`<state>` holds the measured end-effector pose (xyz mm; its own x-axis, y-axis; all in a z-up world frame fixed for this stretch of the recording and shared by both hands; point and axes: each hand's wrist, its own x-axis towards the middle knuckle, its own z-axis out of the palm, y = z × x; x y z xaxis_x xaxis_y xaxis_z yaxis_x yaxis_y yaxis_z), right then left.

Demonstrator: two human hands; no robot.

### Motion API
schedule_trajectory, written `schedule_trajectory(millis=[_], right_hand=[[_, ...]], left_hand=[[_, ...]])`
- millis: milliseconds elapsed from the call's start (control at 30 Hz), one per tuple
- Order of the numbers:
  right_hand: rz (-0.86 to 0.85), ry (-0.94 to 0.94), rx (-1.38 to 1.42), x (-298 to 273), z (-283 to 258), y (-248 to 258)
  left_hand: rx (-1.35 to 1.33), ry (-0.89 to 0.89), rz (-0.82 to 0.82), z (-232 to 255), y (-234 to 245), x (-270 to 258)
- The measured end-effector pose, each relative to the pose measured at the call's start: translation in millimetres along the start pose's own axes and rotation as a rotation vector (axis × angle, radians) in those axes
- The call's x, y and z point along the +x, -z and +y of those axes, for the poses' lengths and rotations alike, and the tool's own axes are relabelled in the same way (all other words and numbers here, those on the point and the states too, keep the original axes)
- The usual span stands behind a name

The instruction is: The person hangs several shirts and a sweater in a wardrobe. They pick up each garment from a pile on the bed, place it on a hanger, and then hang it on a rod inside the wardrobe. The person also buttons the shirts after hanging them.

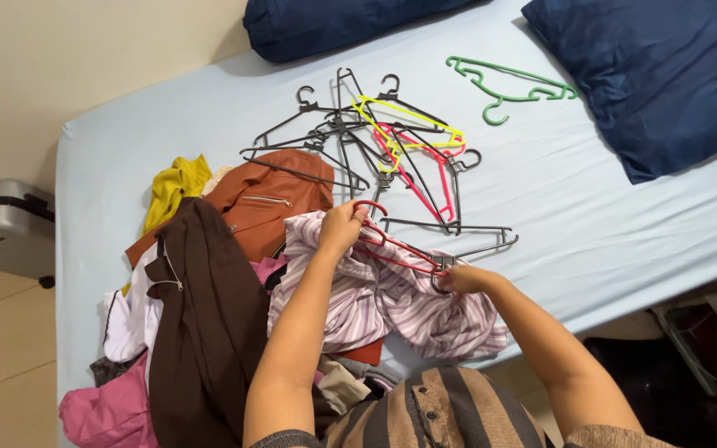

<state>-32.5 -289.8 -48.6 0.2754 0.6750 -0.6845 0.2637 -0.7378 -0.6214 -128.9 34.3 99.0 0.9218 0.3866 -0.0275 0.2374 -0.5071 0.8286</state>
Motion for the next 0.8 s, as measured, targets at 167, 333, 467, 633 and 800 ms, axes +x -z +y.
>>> schedule_trajectory(millis=[167,333,467,633,800], right_hand=[[-0.019,0.069,-0.317,-3,9,4],[0.257,0.116,-0.163,-9,17,73],[0.614,0.321,0.361,-21,0,140],[0.683,0.29,0.453,-40,-66,152],[0.237,0.512,0.281,-36,-125,101]], left_hand=[[-0.035,0.0,0.062,-10,-3,2],[-0.105,0.008,0.075,-14,4,7],[-0.252,0.011,0.0,-15,15,12],[-0.405,-0.103,-0.314,-5,26,12],[-0.407,-0.084,-0.514,44,45,-6]])
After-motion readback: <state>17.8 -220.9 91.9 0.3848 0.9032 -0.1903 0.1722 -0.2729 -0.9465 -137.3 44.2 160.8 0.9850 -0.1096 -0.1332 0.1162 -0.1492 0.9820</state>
